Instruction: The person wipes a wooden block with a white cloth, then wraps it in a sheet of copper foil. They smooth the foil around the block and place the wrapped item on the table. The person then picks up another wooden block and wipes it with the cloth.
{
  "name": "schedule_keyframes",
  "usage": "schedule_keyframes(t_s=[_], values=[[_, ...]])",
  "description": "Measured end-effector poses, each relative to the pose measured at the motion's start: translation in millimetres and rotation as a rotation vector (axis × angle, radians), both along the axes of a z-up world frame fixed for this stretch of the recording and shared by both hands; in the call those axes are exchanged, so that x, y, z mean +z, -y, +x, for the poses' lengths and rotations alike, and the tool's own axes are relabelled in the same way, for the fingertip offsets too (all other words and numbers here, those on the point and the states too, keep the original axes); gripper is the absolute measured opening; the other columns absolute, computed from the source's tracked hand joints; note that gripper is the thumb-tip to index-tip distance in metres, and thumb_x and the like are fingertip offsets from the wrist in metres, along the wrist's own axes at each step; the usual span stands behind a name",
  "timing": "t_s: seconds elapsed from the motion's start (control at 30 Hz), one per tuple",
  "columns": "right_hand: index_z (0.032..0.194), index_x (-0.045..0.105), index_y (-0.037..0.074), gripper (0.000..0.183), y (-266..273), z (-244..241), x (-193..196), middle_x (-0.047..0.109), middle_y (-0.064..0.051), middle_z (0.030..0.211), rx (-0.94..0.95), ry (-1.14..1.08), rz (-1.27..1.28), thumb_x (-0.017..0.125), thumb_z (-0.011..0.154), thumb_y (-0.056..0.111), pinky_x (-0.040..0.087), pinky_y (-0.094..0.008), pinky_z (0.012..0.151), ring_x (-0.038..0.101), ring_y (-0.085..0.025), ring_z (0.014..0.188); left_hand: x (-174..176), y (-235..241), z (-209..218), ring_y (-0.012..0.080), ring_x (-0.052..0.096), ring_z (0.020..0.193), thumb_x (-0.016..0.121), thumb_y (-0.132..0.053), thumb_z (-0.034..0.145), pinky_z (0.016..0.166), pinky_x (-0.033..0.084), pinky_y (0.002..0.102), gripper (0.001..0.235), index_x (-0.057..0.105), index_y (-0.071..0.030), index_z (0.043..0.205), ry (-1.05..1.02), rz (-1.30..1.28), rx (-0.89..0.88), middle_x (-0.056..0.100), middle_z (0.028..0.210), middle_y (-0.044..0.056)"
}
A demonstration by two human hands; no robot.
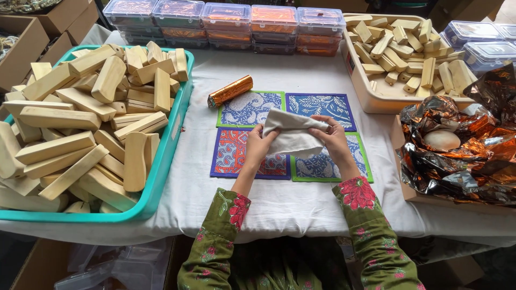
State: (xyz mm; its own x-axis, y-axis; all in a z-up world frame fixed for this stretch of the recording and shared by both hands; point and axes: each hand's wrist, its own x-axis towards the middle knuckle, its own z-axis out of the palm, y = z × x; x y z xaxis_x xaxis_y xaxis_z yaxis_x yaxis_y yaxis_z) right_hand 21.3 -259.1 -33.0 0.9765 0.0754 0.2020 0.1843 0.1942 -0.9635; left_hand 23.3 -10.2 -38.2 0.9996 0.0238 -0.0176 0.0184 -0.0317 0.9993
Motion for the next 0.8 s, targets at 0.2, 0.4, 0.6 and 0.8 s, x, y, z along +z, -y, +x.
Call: schedule_keyframes(t_s=[0.2,0.4,0.6,0.8], values=[[0.132,0.064,0.009,0.05,-24,-25,25,0.062,-0.011,0.136,-0.512,0.42,-1.062,0.079,0.088,0.026,0.052,-0.046,0.104,0.06,-0.031,0.124,3,2,-18,0.0213,0.045,0.143,0.073,-0.017,0.093,0.119,0.04,0.04,0.066,0.038,-0.014,0.149,0.59,0.81,0.335,0.055,0.147,0.009],[0.167,0.013,0.004,0.073,-40,-10,-9,0.018,-0.017,0.172,-0.085,0.529,-1.1,0.036,0.108,0.04,0.011,-0.057,0.125,0.019,-0.037,0.156,-9,19,-21,0.0294,0.022,0.156,0.056,-0.035,0.103,0.125,0.018,0.059,0.071,0.029,-0.006,0.162,0.812,0.992,0.107,0.031,0.167,0.014],[0.163,0.017,0.014,0.072,-50,-17,-19,0.015,-0.004,0.171,0.056,0.345,-1.519,0.017,0.105,0.057,0.001,-0.054,0.125,0.007,-0.024,0.158,-67,24,0,0.0297,0.02,0.156,0.048,-0.039,0.1,0.121,0.009,0.069,0.068,0.032,-0.01,0.159,0.525,1.301,-0.062,0.025,0.168,0.011],[0.164,0.016,0.014,0.072,-47,-18,-21,0.013,-0.008,0.171,0.047,0.345,-1.543,0.019,0.106,0.056,0.002,-0.06,0.123,0.007,-0.028,0.158,-47,23,-12,0.0372,0.015,0.156,0.048,-0.04,0.098,0.118,0.006,0.074,0.068,0.032,-0.013,0.159,0.469,1.337,-0.087,0.023,0.169,0.01]])
